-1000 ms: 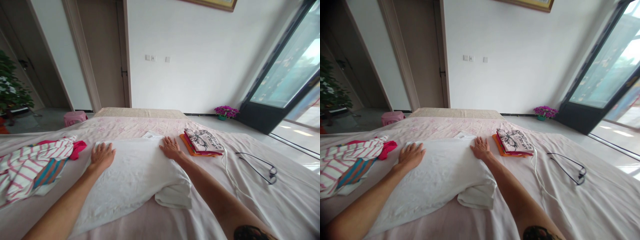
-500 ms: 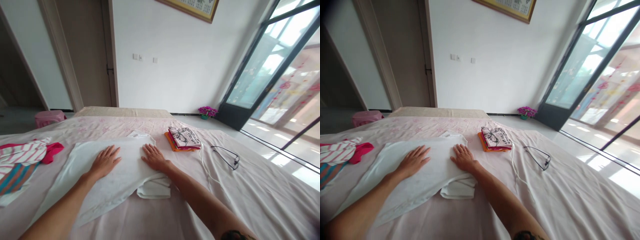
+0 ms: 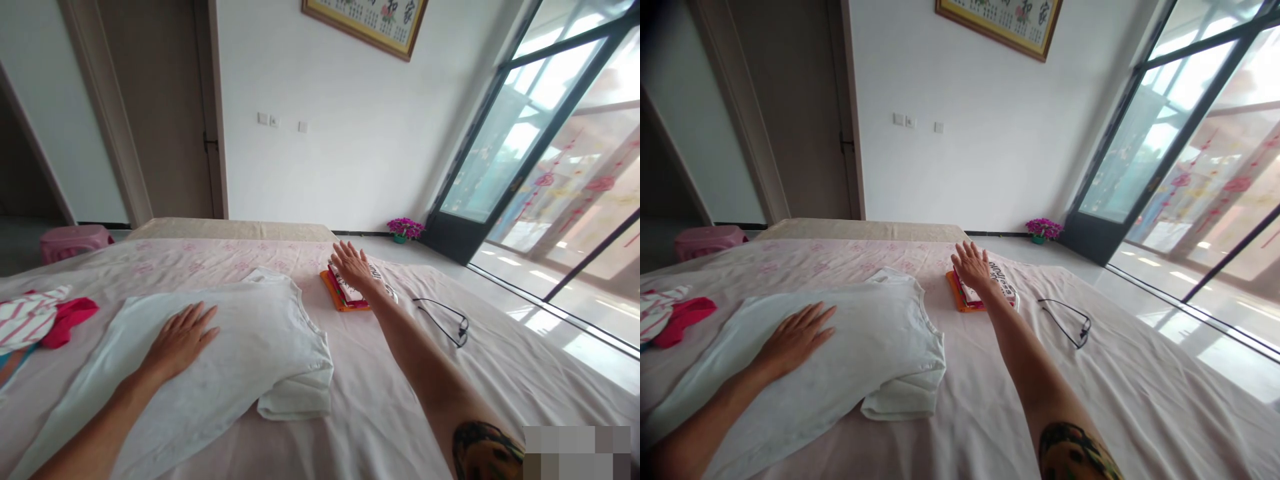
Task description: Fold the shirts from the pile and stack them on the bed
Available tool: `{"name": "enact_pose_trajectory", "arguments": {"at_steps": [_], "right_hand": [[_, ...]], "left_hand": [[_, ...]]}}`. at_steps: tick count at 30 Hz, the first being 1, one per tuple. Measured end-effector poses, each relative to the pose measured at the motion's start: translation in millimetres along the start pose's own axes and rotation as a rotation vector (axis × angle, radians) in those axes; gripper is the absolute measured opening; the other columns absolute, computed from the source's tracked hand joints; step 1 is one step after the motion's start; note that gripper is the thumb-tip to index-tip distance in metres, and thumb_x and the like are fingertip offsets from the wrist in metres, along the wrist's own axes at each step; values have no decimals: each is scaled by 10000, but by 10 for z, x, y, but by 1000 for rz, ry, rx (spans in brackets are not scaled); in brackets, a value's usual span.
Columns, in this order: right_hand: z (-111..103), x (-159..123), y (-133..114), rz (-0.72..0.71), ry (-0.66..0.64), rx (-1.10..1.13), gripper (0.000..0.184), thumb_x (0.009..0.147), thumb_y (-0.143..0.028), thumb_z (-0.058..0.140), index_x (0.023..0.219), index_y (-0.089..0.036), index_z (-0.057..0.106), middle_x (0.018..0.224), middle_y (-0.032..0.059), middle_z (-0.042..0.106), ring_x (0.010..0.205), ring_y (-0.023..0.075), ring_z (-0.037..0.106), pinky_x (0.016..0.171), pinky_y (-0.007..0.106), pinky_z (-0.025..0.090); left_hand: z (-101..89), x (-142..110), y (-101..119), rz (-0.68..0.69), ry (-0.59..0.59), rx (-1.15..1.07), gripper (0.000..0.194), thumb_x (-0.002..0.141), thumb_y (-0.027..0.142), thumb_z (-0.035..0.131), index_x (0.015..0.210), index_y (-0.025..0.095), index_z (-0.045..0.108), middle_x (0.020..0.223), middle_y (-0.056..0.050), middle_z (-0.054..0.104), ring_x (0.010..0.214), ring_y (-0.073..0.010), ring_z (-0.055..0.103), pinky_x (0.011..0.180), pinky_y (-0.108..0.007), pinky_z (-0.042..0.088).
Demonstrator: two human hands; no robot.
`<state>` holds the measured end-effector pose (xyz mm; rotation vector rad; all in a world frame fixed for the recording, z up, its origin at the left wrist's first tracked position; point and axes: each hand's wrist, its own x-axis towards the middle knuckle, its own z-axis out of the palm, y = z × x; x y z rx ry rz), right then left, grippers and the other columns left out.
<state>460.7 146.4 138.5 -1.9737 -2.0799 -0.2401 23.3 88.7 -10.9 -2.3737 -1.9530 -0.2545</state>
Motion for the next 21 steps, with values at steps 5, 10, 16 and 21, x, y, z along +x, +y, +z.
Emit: {"name": "enact_pose_trajectory", "arguments": {"at_steps": [5, 10, 16, 21], "right_hand": [[236, -168, 121, 9, -234, -82, 514, 1038, -423, 231, 1527, -303, 336, 1616, 37, 268, 1500, 281, 133, 1163, 633, 26], [285, -279, 115, -26, -244, -98, 508, 1041, -380, 213, 1532, -307, 318, 1610, 33, 286, 1494, 262, 154, 1168, 611, 20], [310, -13, 335, 127, -205, 8, 592, 1030, -466, 76, 1527, -267, 331, 1586, 73, 329, 1470, 261, 229, 1159, 583, 159], [508, -68, 624, 317, -128, -56, 604, 1001, -575, 123, 1542, -342, 260, 1627, 43, 218, 1491, 316, 122, 1118, 683, 133]], "left_hand": [[11, 8, -10, 11, 20, 28, 626, 937, 514, 361, 1505, 253, 395, 1601, -91, 330, 1483, -271, 272, 1178, -476, 225], [26, 11, -13, 2, 29, -3, 618, 929, 505, 376, 1496, 261, 410, 1597, -89, 339, 1477, -281, 283, 1169, -494, 237], [22, 12, -16, 5, 17, 5, 632, 933, 528, 357, 1503, 259, 397, 1599, -98, 333, 1480, -287, 274, 1169, -498, 229], [-48, -7, 25, -3, -10, 23, 625, 948, 519, 338, 1510, 251, 384, 1605, -95, 321, 1487, -272, 259, 1181, -473, 210]]}}
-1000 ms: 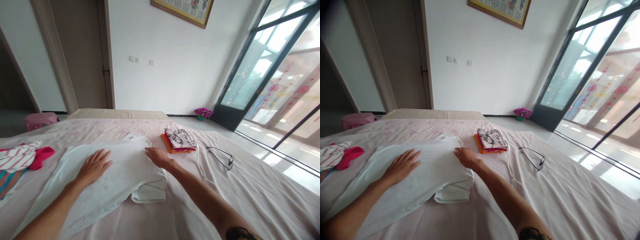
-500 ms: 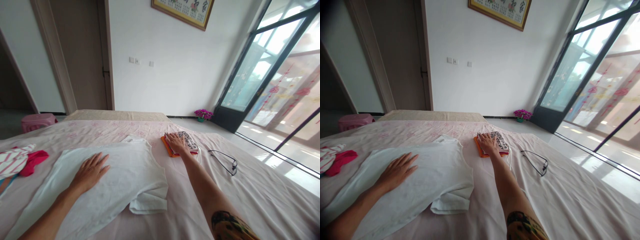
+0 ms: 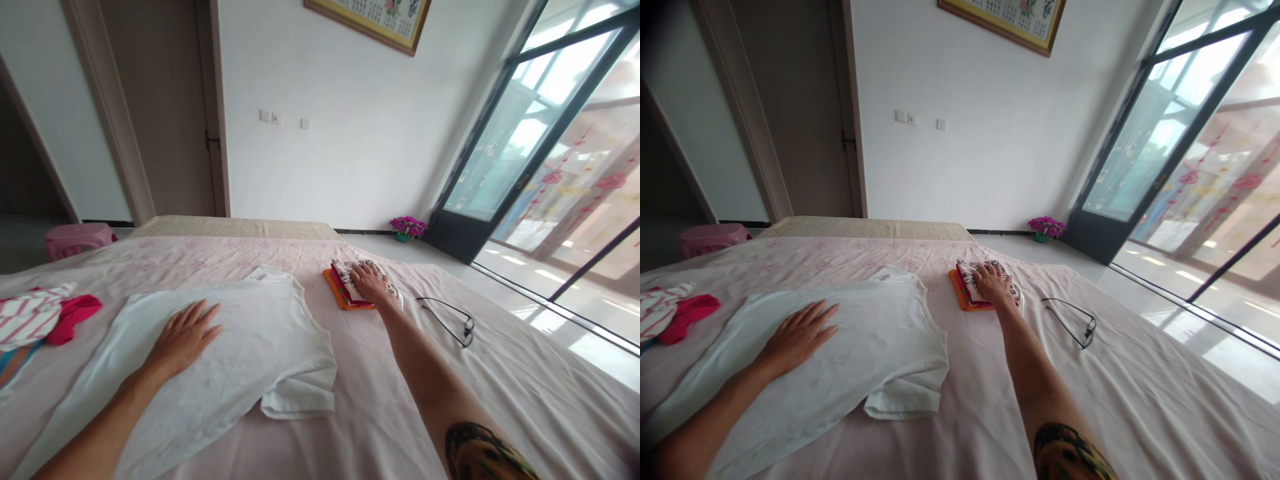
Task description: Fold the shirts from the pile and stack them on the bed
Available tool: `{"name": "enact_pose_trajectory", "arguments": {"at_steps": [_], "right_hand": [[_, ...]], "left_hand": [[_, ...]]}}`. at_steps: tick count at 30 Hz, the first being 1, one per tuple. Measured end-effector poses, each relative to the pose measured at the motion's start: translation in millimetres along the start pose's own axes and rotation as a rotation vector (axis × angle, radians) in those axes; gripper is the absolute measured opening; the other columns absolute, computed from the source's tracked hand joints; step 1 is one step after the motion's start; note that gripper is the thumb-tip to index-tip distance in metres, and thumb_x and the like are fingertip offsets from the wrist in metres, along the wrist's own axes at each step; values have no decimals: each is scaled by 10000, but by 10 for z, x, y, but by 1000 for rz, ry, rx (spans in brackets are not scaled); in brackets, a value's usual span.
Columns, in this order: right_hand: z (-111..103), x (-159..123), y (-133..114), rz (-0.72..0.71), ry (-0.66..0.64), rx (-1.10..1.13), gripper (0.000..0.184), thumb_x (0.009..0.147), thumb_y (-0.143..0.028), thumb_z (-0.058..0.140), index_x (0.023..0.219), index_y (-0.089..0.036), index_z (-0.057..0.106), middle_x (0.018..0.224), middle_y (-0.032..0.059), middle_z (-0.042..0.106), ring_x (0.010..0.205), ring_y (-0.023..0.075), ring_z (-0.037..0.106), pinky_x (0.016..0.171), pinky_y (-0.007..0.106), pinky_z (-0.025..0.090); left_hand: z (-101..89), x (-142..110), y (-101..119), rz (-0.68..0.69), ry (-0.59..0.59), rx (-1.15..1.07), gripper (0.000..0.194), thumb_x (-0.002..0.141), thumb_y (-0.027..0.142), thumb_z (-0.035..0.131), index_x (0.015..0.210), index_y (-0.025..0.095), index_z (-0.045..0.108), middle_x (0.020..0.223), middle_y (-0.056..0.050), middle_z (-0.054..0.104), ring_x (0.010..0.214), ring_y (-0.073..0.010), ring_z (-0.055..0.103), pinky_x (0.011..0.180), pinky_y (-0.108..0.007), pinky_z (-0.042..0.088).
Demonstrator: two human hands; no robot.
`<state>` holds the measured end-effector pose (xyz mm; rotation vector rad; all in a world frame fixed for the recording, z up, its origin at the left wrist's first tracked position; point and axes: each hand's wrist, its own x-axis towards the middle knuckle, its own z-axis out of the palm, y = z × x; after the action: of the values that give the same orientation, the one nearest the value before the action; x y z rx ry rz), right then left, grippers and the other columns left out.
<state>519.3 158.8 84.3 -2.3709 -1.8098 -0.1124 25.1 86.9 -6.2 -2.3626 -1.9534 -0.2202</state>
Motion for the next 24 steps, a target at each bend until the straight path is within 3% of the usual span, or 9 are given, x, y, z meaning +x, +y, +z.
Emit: {"name": "enact_pose_trajectory", "arguments": {"at_steps": [6, 10, 12, 14, 16, 19, 21, 24], "right_hand": [[83, -53, 15, 5, -65, -53, 589, 1007, -552, 132, 1540, -335, 256, 1619, 61, 231, 1480, 310, 156, 1118, 676, 135], [13, -284, -200, 2, 95, -45, 547, 1015, -411, 247, 1525, -228, 316, 1607, 104, 254, 1485, 304, 139, 1156, 607, 118], [-3, -524, -334, -121, 207, 7, 509, 986, -307, 349, 1483, -204, 393, 1566, 114, 340, 1456, 287, 227, 1165, 526, 183], [-18, -828, -458, -312, 238, 117, 457, 938, -241, 444, 1389, -205, 508, 1454, 120, 487, 1339, 266, 414, 1100, 425, 328], [-51, -1159, -549, -491, 169, 263, 350, 896, -205, 505, 1223, -207, 632, 1248, 108, 629, 1113, 230, 579, 940, 339, 455], [-150, -1623, -597, -735, -44, 450, 228, 846, -150, 535, 979, -209, 711, 960, 51, 688, 822, 159, 634, 752, 263, 489], [-237, -1873, -576, -877, -227, 507, 252, 790, -111, 560, 950, -216, 725, 898, 27, 681, 770, 138, 628, 711, 238, 484], [-349, -2143, -500, -993, -409, 498, 458, 669, -39, 577, 1054, -243, 718, 971, 19, 681, 877, 162, 628, 774, 252, 493]], "left_hand": [[3, 1, 4, -4, 24, -21, 615, 955, 527, 346, 1508, 262, 387, 1602, -102, 327, 1476, -292, 280, 1175, -482, 210], [-19, -8, 9, -8, 12, -24, 616, 960, 541, 336, 1508, 265, 385, 1603, -101, 324, 1478, -288, 274, 1175, -475, 206], [-42, -20, 19, -10, 3, -21, 615, 965, 537, 327, 1508, 255, 385, 1603, -106, 323, 1477, -290, 275, 1173, -473, 211], [-65, -35, 32, -7, 5, -10, 610, 971, 527, 320, 1509, 247, 383, 1601, -113, 325, 1475, -291, 280, 1174, -473, 208], [-85, -52, 47, -8, 4, -4, 604, 977, 519, 314, 1512, 246, 377, 1601, -119, 325, 1476, -291, 279, 1178, -478, 198], [-105, -92, 59, -12, -13, -7, 597, 983, 513, 308, 1518, 253, 364, 1603, -125, 316, 1482, -293, 269, 1182, -489, 191], [-112, -143, 51, -4, -25, -4, 593, 985, 505, 309, 1521, 255, 359, 1608, -126, 305, 1487, -295, 256, 1182, -489, 194], [-109, -279, 2, 43, -21, 7, 589, 986, 489, 311, 1521, 248, 358, 1611, -127, 297, 1489, -297, 252, 1181, -489, 202]]}}
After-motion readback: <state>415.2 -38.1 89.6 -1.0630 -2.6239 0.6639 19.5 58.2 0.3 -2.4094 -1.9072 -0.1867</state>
